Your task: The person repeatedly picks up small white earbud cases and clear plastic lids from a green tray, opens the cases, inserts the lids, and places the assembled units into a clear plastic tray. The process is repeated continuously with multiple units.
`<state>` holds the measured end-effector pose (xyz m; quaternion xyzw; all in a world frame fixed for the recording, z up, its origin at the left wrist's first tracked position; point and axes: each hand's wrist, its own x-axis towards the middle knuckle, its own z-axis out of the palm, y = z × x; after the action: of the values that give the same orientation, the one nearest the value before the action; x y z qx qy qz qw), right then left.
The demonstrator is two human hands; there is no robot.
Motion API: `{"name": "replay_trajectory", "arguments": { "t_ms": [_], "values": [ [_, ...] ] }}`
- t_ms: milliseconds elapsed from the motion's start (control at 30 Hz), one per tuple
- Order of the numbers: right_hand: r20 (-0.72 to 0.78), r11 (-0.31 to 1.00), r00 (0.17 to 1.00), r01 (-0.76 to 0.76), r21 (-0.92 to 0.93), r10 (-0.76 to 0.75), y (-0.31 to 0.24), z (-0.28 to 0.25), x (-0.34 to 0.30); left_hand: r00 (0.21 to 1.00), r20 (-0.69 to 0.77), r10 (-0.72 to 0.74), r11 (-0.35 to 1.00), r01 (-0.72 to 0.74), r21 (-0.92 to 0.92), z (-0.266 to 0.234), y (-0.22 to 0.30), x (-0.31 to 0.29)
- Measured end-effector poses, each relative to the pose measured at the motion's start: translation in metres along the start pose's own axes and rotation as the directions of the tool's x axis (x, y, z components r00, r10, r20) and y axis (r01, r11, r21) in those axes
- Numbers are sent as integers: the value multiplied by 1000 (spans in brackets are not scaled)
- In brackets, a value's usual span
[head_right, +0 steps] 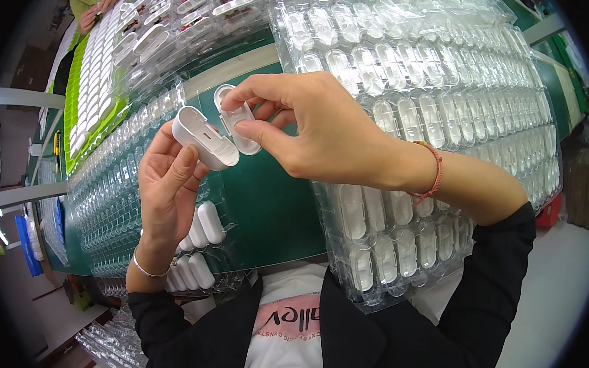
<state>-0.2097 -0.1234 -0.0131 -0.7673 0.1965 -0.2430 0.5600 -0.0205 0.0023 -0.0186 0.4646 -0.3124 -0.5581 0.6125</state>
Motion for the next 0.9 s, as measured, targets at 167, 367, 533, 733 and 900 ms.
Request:
{"name": "replay_trajectory", "arguments": {
  "t_ms": [167,367,533,733,900],
  "values": [
    [-54,986,992,108,-125,-116,2,2,0,999,16,-44,999,44,-4,-1,-1,0],
    [-80,950,967,220,-222,-243,4,5,2,998,22,-54,998,54,19,1,-3,1],
    [-67,909,950,269,-317,-305,6,5,2,1000,3,-16,998,16,61,3,-5,1],
    [-65,822,898,366,-436,-435,13,9,-2,999,25,40,992,-42,115,9,-8,2],
    [-53,832,905,363,-419,-421,6,6,-3,992,110,57,997,-62,43,4,-16,1]
  ]
}}
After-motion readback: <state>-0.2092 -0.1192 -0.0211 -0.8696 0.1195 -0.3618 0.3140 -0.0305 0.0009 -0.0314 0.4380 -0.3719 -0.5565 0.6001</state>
